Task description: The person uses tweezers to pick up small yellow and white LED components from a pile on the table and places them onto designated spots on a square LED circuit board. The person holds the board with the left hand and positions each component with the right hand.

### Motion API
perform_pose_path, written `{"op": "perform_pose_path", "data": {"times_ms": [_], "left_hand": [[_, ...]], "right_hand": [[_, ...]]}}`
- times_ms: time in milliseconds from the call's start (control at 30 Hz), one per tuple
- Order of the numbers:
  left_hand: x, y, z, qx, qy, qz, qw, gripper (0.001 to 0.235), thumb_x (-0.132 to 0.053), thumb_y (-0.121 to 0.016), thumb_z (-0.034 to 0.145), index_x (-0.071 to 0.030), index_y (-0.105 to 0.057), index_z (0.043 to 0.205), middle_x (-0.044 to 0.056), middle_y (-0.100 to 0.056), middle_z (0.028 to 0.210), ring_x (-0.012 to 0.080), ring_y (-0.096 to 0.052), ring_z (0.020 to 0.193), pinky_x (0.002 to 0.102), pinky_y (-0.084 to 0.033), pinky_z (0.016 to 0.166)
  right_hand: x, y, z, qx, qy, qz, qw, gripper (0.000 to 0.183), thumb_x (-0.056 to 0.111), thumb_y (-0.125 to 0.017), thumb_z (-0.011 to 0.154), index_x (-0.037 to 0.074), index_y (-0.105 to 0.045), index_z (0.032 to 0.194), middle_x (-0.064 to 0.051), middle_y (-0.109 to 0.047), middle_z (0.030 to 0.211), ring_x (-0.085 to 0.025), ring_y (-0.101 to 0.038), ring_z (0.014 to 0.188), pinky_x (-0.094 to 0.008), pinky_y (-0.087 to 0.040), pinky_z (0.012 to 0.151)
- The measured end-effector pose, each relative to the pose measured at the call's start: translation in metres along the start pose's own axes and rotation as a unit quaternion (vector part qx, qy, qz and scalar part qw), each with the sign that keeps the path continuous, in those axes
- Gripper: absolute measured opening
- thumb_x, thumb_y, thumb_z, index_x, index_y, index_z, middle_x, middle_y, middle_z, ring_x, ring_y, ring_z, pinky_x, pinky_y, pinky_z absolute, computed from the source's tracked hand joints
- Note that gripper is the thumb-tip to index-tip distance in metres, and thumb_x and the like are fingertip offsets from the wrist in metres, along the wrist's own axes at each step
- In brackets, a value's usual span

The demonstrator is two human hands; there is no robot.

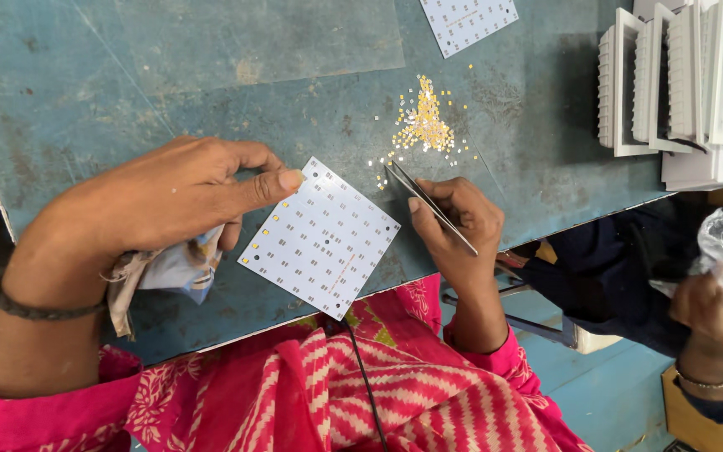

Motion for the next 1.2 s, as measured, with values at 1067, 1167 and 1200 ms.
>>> {"op": "perform_pose_path", "data": {"times_ms": [1067,1167,1200], "left_hand": [[-0.007,0.002,-0.012,-0.028,-0.09,-0.003,0.996,0.074,-0.071,-0.05,0.087,-0.001,-0.072,0.089,0.016,-0.066,0.051,0.0245,-0.069,0.044,0.04,-0.053,0.043],[-0.007,0.003,-0.012,-0.026,-0.087,-0.007,0.996,0.074,-0.072,-0.05,0.087,-0.001,-0.072,0.086,0.017,-0.065,0.051,0.0247,-0.07,0.045,0.04,-0.054,0.043],[-0.006,0.002,-0.011,-0.027,-0.09,-0.006,0.996,0.074,-0.072,-0.05,0.087,-0.001,-0.072,0.087,0.017,-0.065,0.051,0.0246,-0.07,0.045,0.04,-0.054,0.043]], "right_hand": [[0.057,-0.04,0.01,0.104,0.173,-0.036,0.979,0.018,0.006,-0.083,0.08,0.003,-0.073,0.096,-0.005,-0.07,0.087,-0.024,-0.06,0.079,-0.035,-0.047,0.072],[0.063,-0.041,0.014,0.109,0.176,-0.039,0.978,0.018,0.007,-0.083,0.081,0.003,-0.073,0.096,-0.005,-0.071,0.089,-0.024,-0.059,0.078,-0.035,-0.047,0.07],[0.063,-0.041,0.015,0.11,0.175,-0.038,0.978,0.018,0.007,-0.083,0.081,0.003,-0.072,0.095,-0.005,-0.072,0.09,-0.024,-0.059,0.077,-0.035,-0.046,0.07]]}}
Point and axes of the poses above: each hand's wrist, its own z-axis towards the middle knuckle, its own y-axis out of the back of the hand, x = y × z, the point moved 1 cm from there along z, towards the middle knuckle
